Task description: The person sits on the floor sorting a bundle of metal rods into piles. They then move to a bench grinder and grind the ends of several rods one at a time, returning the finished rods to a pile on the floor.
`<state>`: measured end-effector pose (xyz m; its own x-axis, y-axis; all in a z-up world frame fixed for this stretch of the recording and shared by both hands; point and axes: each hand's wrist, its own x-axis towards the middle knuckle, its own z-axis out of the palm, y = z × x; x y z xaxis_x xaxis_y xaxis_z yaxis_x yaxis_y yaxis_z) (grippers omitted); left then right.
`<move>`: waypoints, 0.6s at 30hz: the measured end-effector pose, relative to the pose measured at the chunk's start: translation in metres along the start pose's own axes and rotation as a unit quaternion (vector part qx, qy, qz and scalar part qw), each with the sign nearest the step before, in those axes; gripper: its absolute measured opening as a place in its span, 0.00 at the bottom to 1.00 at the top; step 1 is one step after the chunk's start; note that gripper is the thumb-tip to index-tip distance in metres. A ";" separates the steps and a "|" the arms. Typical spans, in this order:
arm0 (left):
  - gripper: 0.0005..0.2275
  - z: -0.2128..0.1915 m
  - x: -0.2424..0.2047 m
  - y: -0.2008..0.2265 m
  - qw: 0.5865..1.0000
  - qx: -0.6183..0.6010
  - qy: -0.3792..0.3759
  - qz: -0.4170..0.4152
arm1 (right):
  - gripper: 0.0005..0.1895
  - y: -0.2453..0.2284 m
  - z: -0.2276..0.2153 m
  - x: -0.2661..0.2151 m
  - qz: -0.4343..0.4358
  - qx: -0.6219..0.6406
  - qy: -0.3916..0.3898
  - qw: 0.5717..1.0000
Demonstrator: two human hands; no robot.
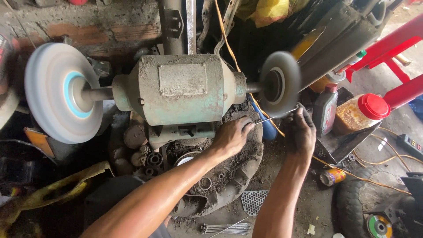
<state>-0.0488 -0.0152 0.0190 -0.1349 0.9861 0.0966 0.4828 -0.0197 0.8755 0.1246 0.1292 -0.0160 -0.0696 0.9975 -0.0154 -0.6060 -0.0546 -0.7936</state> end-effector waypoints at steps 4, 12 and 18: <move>0.14 -0.006 -0.009 -0.017 1.000 0.020 -0.004 -0.007 | 0.13 -0.012 0.041 -0.038 -0.009 -0.019 -0.007 1.000; 0.13 -0.012 -0.018 -0.024 1.000 0.007 -0.010 0.005 | 0.12 -0.005 0.069 -0.095 0.007 0.003 0.017 1.000; 0.16 -0.017 -0.024 -0.012 0.999 0.030 0.006 -0.017 | 0.10 0.030 0.086 -0.115 0.042 -0.024 -0.010 0.999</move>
<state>-0.0658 -0.0416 0.0136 -0.1630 0.9839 0.0735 0.5283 0.0241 0.8487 0.0461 0.0093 0.0145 -0.1352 0.9882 -0.0716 -0.5580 -0.1357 -0.8187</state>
